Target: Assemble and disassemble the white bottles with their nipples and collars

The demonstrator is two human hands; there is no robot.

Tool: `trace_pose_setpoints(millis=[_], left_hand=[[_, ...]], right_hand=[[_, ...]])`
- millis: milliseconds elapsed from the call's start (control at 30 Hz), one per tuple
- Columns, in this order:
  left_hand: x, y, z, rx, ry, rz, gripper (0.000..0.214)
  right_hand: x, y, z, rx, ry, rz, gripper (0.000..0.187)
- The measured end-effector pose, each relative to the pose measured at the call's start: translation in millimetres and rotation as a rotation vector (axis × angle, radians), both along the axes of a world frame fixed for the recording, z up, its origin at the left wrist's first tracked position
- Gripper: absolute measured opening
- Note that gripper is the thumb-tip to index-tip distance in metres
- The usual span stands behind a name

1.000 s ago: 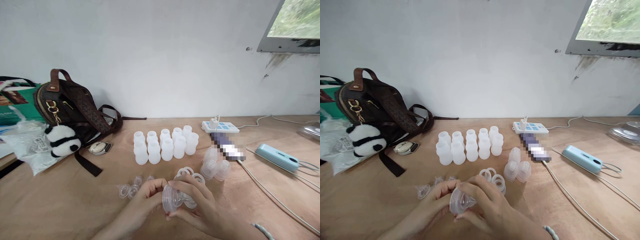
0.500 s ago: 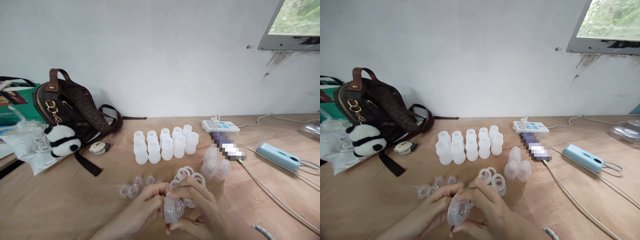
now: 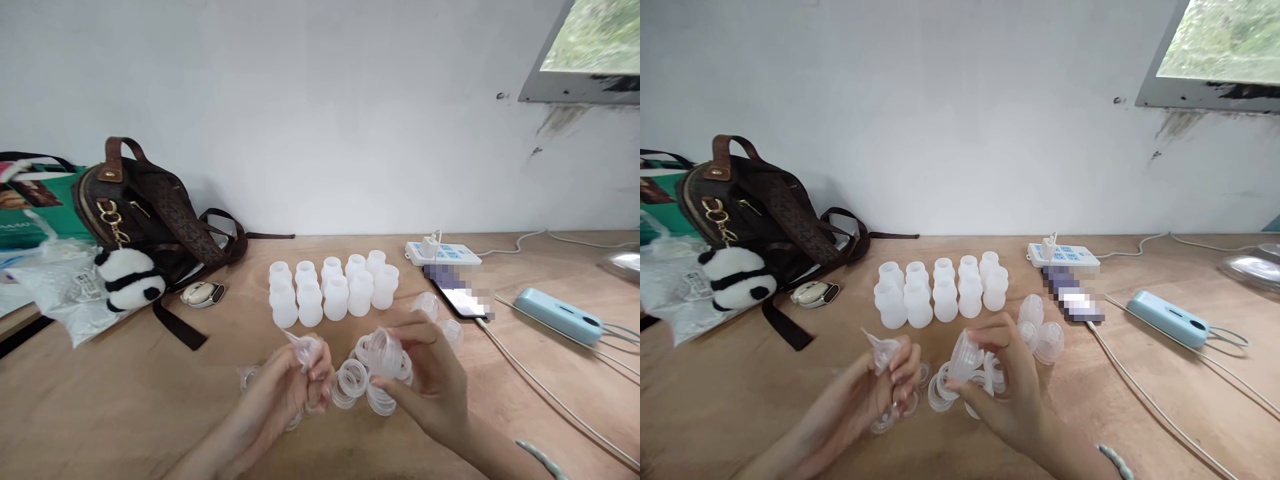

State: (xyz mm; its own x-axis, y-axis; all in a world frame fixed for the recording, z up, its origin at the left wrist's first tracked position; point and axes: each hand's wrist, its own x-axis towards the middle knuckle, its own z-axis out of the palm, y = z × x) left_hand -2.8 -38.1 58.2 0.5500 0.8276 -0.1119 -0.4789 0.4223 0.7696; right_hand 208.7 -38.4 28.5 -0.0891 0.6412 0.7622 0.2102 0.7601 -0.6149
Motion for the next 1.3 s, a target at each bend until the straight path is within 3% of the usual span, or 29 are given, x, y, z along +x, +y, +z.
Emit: trace_pose_setpoints(millis=[133, 300, 433, 600, 667, 833, 1000, 1167, 1300], left_hand=[[-21, 13, 16.3, 0.123, 0.046, 0.228, 0.022], [-59, 24, 29.8, 0.433, 0.315, 0.510, 0.023], [-91, 17, 19.8, 0.555, 0.690, 0.426, 0.025], [-117, -6, -2.9, 0.519, 1.052, 0.070, 0.023], [-119, -12, -14.6, 0.564, 1.162, 0.005, 0.026], [-114, -9, -44.4, 0.743, 1.391, 0.229, 0.022], [-115, -4, -59.7, 0.695, 1.571, 0.341, 0.024], [-123, 0, -75.2, 0.688, 1.534, 0.481, 0.032], [-120, 4, -76.2, 0.752, 1.506, 0.424, 0.036]], right_hand=[[7, 8, 5.3, 0.010, 0.069, -0.118, 0.037], [12, 15, 5.2, 0.023, 0.062, -0.225, 0.035], [17, 17, 1.6, 0.001, 0.022, -0.235, 0.036], [20, 18, 0.3, -0.022, 0.007, -0.231, 0.035], [21, 19, 0.3, -0.031, 0.002, -0.236, 0.036], [20, 21, 0.1, -0.036, -0.036, -0.263, 0.034], [21, 22, 1.5, -0.020, -0.052, -0.287, 0.034], [22, 23, 3.6, -0.004, -0.048, -0.297, 0.034], [21, 25, 3.5, -0.003, -0.049, -0.281, 0.033]])
